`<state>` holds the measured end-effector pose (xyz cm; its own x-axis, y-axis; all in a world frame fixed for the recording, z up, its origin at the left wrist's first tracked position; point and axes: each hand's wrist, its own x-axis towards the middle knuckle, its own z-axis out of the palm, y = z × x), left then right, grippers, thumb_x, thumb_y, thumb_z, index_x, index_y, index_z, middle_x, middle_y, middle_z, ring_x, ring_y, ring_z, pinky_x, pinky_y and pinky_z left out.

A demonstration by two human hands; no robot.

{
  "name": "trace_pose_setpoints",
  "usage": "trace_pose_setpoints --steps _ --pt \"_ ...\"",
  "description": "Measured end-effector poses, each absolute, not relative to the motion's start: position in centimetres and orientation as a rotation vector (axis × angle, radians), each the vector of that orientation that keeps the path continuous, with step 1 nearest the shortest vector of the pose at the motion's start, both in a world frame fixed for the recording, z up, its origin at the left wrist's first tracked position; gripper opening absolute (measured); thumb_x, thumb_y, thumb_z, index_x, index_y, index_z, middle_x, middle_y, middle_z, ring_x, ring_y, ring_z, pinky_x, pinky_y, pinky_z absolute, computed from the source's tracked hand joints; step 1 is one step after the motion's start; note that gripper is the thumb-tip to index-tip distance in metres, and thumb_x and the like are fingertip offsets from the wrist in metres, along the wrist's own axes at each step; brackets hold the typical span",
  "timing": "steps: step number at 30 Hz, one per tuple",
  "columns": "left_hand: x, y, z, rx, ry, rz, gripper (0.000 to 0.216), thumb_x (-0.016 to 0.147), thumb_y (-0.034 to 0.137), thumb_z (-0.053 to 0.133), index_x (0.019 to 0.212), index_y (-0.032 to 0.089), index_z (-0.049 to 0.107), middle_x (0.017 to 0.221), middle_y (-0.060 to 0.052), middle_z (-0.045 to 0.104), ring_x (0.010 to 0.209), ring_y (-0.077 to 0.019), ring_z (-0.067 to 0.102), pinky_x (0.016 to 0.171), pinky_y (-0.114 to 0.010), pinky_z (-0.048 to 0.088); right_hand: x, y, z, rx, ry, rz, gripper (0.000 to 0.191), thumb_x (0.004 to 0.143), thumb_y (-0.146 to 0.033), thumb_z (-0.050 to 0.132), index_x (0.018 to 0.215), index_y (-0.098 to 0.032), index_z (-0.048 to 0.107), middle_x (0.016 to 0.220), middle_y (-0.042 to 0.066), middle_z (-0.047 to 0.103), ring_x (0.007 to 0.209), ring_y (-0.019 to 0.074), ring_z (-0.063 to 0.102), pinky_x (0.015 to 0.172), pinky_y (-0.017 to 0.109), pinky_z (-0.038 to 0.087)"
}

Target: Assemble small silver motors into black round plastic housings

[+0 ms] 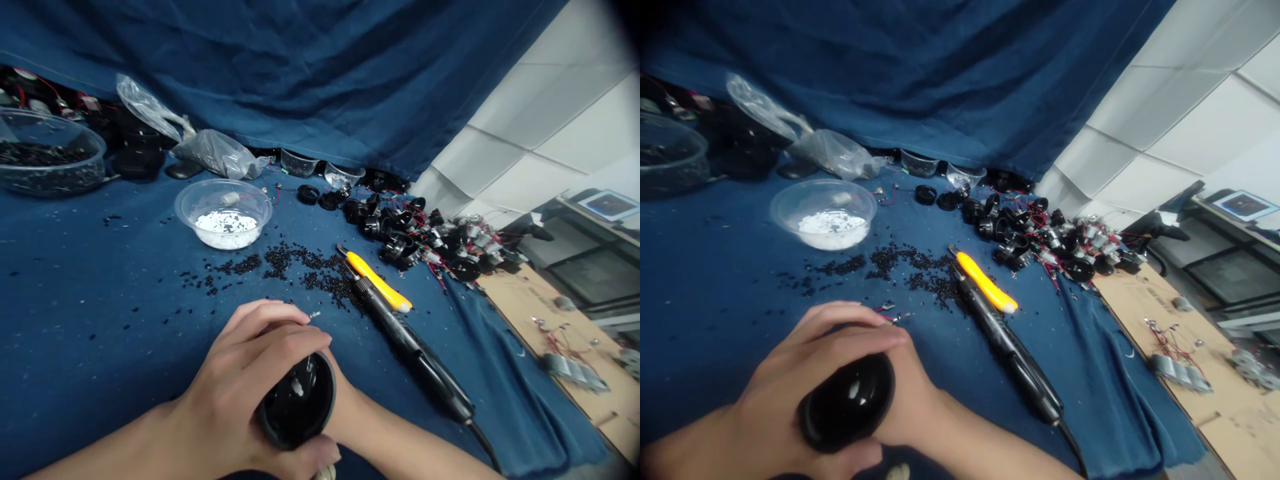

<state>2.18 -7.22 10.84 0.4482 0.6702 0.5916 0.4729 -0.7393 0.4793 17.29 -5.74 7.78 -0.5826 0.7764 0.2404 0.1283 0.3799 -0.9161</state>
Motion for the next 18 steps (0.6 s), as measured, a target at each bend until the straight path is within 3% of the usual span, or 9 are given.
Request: trace_pose_setpoints --steps 3,7,13,18 --pt "2.08 -7.28 10.75 2.468 1.01 1.153 0.064 0.07 0.059 0.068 0.121 0.025 0.053 0.113 -0.005 0.07 0.108 -0.0252 0.061 0.098 -0.039 0.043 17.07 -5.72 7.41 -0.589 -1.809 1.264 0.059 0.063 -0.013 0.075 0.119 -0.03 0.064 0.118 -0.004 0.068 0.113 0.0236 0.064 0.099 0.025 0.05" --pt "2.14 -7.43 10.82 2.474 1.014 1.166 0.061 0.071 0.056 0.066 0.122 0.026 0.053 0.115 -0.004 0.07 0.11 -0.0261 0.061 0.097 -0.039 0.044 17.13 -5.93 7.41 -0.595 -1.829 1.219 0.067 0.06 -0.006 0.075 0.121 -0.032 0.064 0.119 -0.005 0.069 0.119 0.0252 0.061 0.105 0.027 0.044" --pt "2.12 -7.48 11.06 2.4 0.977 1.129 0.061 0.067 0.05 0.07 0.122 0.028 0.055 0.115 -0.003 0.07 0.108 -0.026 0.062 0.097 -0.038 0.047 17.45 -5.89 7.72 -0.513 -1.848 1.217 0.077 0.058 -0.005 0.073 0.128 -0.034 0.061 0.12 -0.003 0.068 0.112 0.0239 0.064 0.099 0.026 0.048" --pt "2.01 -7.46 11.15 2.397 0.957 1.139 0.064 0.07 0.06 0.067 0.124 0.029 0.055 0.116 0.0 0.07 0.109 -0.0248 0.062 0.097 -0.037 0.047 17.44 -5.82 7.94 -0.528 -1.811 1.142 0.063 0.06 -0.016 0.079 0.121 -0.03 0.066 0.11 0.001 0.07 0.108 0.0266 0.066 0.097 0.03 0.05"
